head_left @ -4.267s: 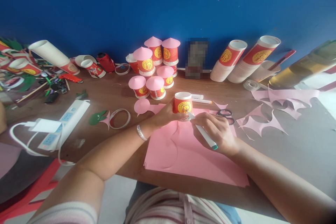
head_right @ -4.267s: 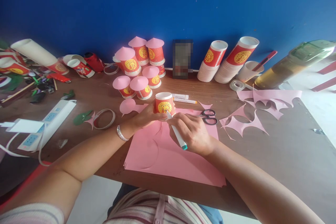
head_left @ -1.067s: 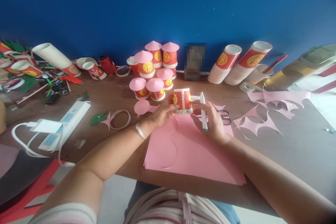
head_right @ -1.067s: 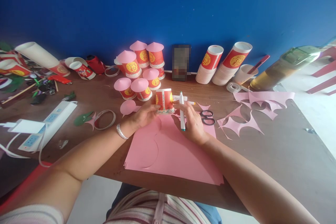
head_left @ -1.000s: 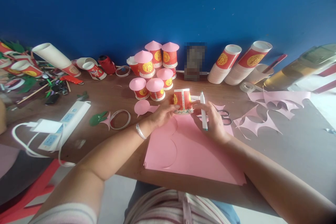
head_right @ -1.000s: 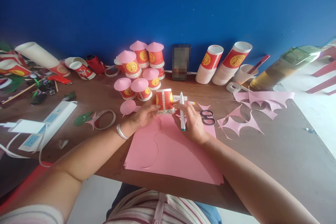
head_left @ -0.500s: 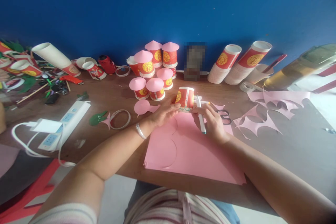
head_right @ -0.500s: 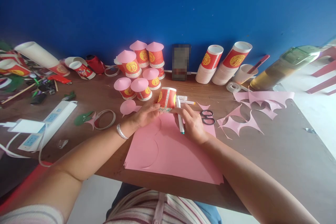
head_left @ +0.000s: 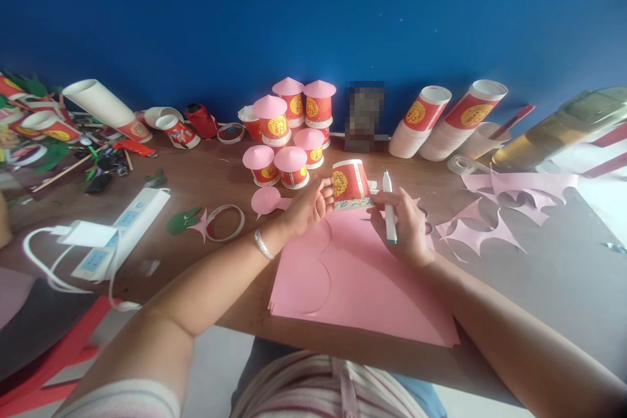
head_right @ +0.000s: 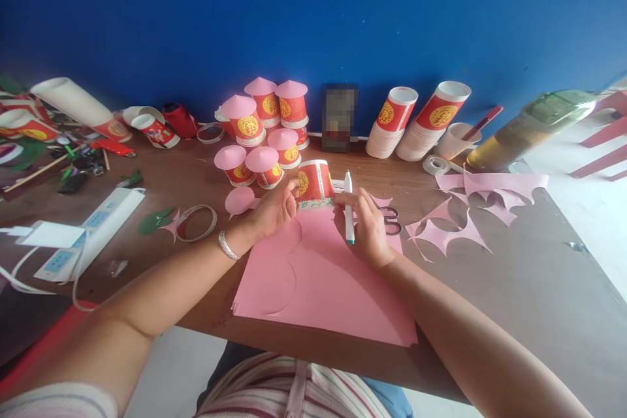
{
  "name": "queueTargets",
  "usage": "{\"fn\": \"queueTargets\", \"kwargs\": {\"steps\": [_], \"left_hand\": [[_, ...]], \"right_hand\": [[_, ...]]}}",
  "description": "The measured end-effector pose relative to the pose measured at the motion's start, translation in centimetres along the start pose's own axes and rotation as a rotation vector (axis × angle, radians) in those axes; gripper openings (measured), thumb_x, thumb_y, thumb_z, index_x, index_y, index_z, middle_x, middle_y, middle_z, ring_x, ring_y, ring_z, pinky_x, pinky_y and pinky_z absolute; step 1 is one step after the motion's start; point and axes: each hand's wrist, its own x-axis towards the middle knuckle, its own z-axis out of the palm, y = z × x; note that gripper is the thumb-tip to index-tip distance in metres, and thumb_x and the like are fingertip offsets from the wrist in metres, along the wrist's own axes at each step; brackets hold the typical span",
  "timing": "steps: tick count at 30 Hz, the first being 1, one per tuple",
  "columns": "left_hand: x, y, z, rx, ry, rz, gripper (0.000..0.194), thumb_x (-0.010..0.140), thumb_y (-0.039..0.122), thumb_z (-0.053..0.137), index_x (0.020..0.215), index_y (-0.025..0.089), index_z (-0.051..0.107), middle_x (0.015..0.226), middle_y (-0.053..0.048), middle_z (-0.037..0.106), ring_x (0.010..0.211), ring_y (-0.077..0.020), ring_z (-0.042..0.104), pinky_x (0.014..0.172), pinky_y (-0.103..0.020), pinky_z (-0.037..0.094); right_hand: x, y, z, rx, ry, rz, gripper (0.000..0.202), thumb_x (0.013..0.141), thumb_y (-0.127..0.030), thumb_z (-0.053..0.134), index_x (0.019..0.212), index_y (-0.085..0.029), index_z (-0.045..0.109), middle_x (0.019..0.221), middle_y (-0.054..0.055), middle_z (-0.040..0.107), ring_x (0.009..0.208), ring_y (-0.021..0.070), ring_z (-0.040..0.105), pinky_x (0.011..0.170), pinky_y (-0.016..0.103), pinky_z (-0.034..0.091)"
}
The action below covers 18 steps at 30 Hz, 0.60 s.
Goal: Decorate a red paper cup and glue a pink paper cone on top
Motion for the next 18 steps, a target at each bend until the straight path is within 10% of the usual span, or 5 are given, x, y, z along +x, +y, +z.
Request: {"fn": "queueTargets", "kwargs": {"steps": [8,15,18], "left_hand": [[-0.7,-0.3,1.4,0.062,-0.148,0.103,0.054,0.081,0.065,0.087,0.104,0.02,0.069,0.108,-0.007,0.075,0.103,-0.022,0.072,0.094,-0.037,0.057],[-0.8,-0.8,0.8,0.169,-0.154,0.116,0.056,0.092,0.062,0.078,0.067,0.018,0.055,0.064,0.003,0.051,0.063,-0.0107,0.05,0.065,-0.027,0.044],[-0.8,-0.7,1.2,0.176,-0.152,0.109,0.049,0.089,0.064,0.08,0.081,0.017,0.068,0.079,-0.002,0.066,0.074,-0.0143,0.06,0.072,-0.029,0.049]], "right_hand": [[0.0,0.0,-0.2,-0.008,0.012,0.047,0.027,0.091,-0.009,0.059,0.11,-0.028,0.06,0.091,0.001,0.069,0.073,0.0189,0.066,0.068,0.034,0.055],[0.2,0.0,-0.4,0.014,-0.006,0.069,0.023,0.092,-0.013,0.062,0.11,-0.028,0.059,0.094,0.002,0.069,0.075,0.0187,0.066,0.067,0.033,0.055],[0.1,0.2,-0.4,0.042,-0.013,0.121,0.02,0.093,-0.016,0.063,0.109,-0.028,0.059,0.093,0.002,0.069,0.076,0.0192,0.067,0.064,0.032,0.054]]}}
